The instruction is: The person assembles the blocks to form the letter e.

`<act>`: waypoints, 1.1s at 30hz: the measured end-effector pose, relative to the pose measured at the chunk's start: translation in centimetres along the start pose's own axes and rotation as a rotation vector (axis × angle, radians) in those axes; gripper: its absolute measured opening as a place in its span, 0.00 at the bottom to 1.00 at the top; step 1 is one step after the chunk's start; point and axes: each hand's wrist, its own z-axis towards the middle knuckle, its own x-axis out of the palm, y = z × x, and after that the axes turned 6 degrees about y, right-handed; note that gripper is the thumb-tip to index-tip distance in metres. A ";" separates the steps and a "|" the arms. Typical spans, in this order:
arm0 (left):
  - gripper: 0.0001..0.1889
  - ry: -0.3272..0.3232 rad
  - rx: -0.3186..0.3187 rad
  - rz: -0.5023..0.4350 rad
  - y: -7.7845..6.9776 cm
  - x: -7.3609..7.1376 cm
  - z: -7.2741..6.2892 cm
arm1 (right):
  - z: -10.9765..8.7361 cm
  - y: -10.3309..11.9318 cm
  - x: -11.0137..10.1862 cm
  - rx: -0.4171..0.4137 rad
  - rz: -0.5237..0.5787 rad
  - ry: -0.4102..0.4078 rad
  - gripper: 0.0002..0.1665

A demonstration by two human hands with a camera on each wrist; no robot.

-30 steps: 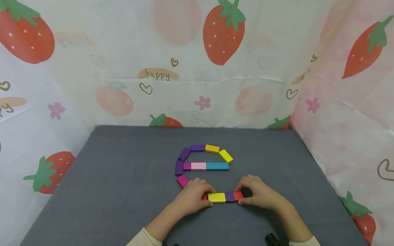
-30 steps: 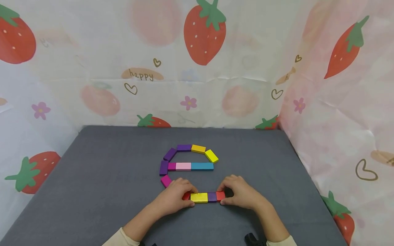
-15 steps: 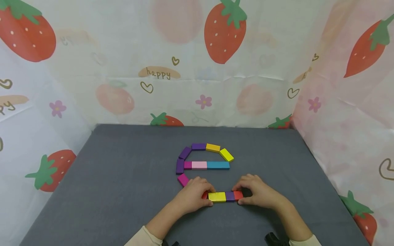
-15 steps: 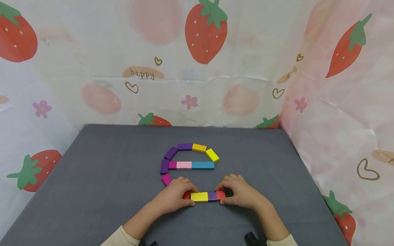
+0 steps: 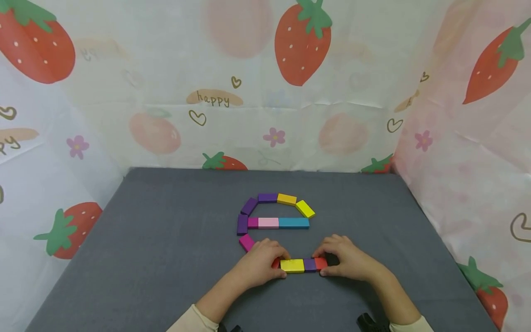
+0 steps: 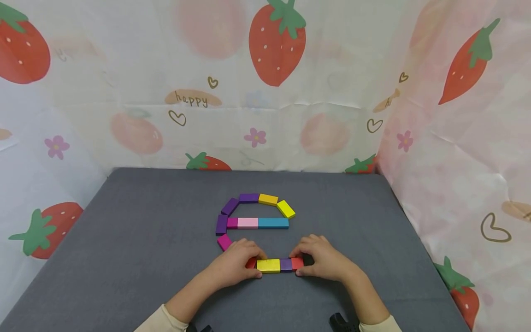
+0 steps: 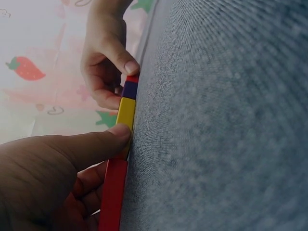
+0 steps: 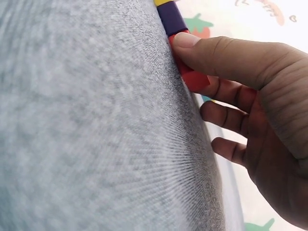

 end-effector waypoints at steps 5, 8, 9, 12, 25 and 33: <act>0.18 -0.001 0.010 -0.004 0.0 0.0 0.0 | 0.0 0.1 0.0 0.005 0.003 0.003 0.19; 0.18 0.001 0.015 -0.005 0.1 -0.1 0.1 | 0.0 0.1 0.0 0.001 0.001 0.002 0.18; 0.18 0.001 0.018 -0.006 0.1 -0.1 0.0 | 0.0 0.1 0.0 -0.001 -0.001 0.001 0.18; 0.18 0.005 0.024 -0.008 0.2 -0.1 0.1 | 0.0 0.1 0.0 -0.005 -0.005 -0.001 0.18; 0.17 0.019 0.058 -0.107 0.8 -1.2 0.0 | 0.1 0.2 -0.1 -0.002 0.000 0.020 0.19; 0.18 -0.045 0.060 -0.120 2.0 -4.2 -1.7 | 0.0 0.6 -0.4 0.006 -0.011 0.026 0.19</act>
